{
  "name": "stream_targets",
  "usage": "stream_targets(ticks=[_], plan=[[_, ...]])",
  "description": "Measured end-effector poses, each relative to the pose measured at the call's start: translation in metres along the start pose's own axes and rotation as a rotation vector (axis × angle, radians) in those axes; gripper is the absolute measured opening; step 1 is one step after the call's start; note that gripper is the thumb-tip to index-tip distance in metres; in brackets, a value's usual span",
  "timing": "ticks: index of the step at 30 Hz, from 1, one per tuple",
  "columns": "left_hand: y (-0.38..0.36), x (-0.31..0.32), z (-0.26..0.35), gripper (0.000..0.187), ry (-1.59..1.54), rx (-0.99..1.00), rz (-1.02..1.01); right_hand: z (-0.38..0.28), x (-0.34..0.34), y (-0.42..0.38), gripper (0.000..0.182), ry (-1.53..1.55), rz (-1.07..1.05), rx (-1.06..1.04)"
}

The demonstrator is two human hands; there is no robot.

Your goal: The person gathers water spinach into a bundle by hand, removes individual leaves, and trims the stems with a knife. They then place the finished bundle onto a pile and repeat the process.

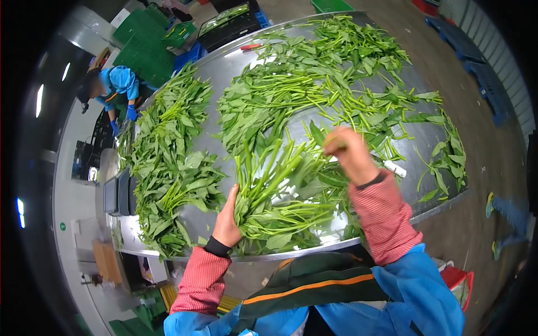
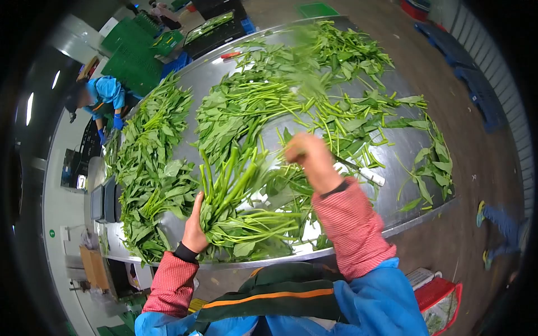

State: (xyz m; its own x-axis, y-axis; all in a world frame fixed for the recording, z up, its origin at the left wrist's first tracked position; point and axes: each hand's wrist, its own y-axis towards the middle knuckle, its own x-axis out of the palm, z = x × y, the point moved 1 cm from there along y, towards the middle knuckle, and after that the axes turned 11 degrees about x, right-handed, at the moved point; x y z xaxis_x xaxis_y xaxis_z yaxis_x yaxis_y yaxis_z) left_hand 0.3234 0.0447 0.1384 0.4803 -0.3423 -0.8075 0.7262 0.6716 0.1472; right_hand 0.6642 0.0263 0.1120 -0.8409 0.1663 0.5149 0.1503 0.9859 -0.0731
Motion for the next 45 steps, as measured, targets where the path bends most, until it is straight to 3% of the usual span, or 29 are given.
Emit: stream_targets(ticks=[2, 4, 6, 8, 10, 11, 14, 15, 16, 18, 20, 21, 24, 27, 29, 30, 32, 35, 38, 42, 44, 45], plan=[[-0.009, 0.000, -0.006, 0.100, -0.033, -0.031, -0.004, -0.018, -0.019, 0.000, 0.022, -0.112, 0.177, 0.041], [-0.010, 0.000, -0.005, 0.100, -0.003, -0.012, 0.009, -0.014, -0.002, -0.011, 0.020, -0.575, 0.123, -0.015], [-0.009, 0.001, -0.006, 0.101, -0.013, -0.018, -0.001, -0.016, 0.022, -0.022, 0.014, -0.710, -0.014, -0.051], [-0.008, 0.000, -0.005, 0.101, -0.038, -0.037, -0.011, -0.015, 0.008, -0.012, 0.014, -0.515, 0.270, -0.266], [-0.008, -0.002, -0.004, 0.100, -0.063, -0.064, -0.001, -0.020, -0.043, 0.013, 0.015, -0.330, 0.615, -0.273], [-0.008, -0.003, -0.004, 0.100, -0.076, -0.076, 0.002, -0.022, -0.054, 0.017, 0.034, -0.597, 0.731, -0.364], [-0.007, 0.000, -0.003, 0.094, 0.005, -0.008, -0.019, -0.020, -0.022, -0.002, 0.052, -1.270, 0.628, -0.307], [-0.006, 0.002, 0.001, 0.091, 0.013, 0.007, -0.033, -0.014, 0.001, -0.010, 0.064, -1.220, 0.462, -0.188], [-0.005, 0.004, 0.005, 0.087, 0.022, 0.022, -0.047, 0.001, 0.013, -0.013, 0.058, -1.200, 0.321, -0.133], [0.002, 0.004, 0.011, 0.081, 0.099, 0.148, -0.075, 0.034, 0.014, -0.006, 0.044, -0.797, -0.045, 0.092], [0.009, 0.001, 0.019, 0.081, 0.214, 0.284, -0.022, 0.040, 0.002, -0.001, 0.026, -0.389, 0.144, 0.087], [0.010, -0.002, 0.021, 0.082, 0.266, 0.311, -0.015, 0.017, 0.002, -0.008, 0.021, -0.361, 0.148, 0.196], [0.010, -0.005, 0.019, 0.084, 0.345, 0.349, 0.016, -0.014, -0.043, -0.007, 0.019, -0.283, 0.310, 0.143], [0.009, -0.009, 0.015, 0.081, 0.397, 0.341, 0.012, -0.030, -0.012, -0.015, 0.018, -0.653, 0.103, -0.028], [0.017, -0.014, 0.026, 0.078, 0.469, 0.379, -0.051, -0.037, 0.027, -0.025, 0.031, -1.279, -0.095, -0.461], [0.021, -0.015, 0.031, 0.077, 0.507, 0.397, -0.077, -0.033, 0.041, -0.027, 0.040, -1.404, -0.064, -0.581], [0.027, -0.013, 0.037, 0.070, 0.592, 0.422, -0.141, -0.017, 0.049, -0.024, 0.040, -1.500, -0.158, -0.472], [0.035, -0.012, 0.043, 0.066, 0.652, 0.455, -0.240, 0.021, 0.046, -0.009, 0.032, -1.317, -0.307, -0.325], [0.036, -0.010, 0.041, 0.068, 0.671, 0.483, -0.248, 0.042, 0.048, -0.009, 0.024, -0.395, -0.279, 0.403], [0.027, -0.012, 0.030, 0.071, 0.630, 0.416, -0.201, 0.022, 0.023, -0.015, 0.013, 0.399, -0.148, 0.441], [0.021, -0.015, 0.023, 0.076, 0.516, 0.380, -0.161, 0.005, -0.002, -0.009, 0.012, 0.495, -0.185, 0.186], [0.017, -0.014, 0.016, 0.077, 0.461, 0.360, -0.123, -0.004, -0.009, -0.008, 0.014, 0.177, -0.161, 0.180]])
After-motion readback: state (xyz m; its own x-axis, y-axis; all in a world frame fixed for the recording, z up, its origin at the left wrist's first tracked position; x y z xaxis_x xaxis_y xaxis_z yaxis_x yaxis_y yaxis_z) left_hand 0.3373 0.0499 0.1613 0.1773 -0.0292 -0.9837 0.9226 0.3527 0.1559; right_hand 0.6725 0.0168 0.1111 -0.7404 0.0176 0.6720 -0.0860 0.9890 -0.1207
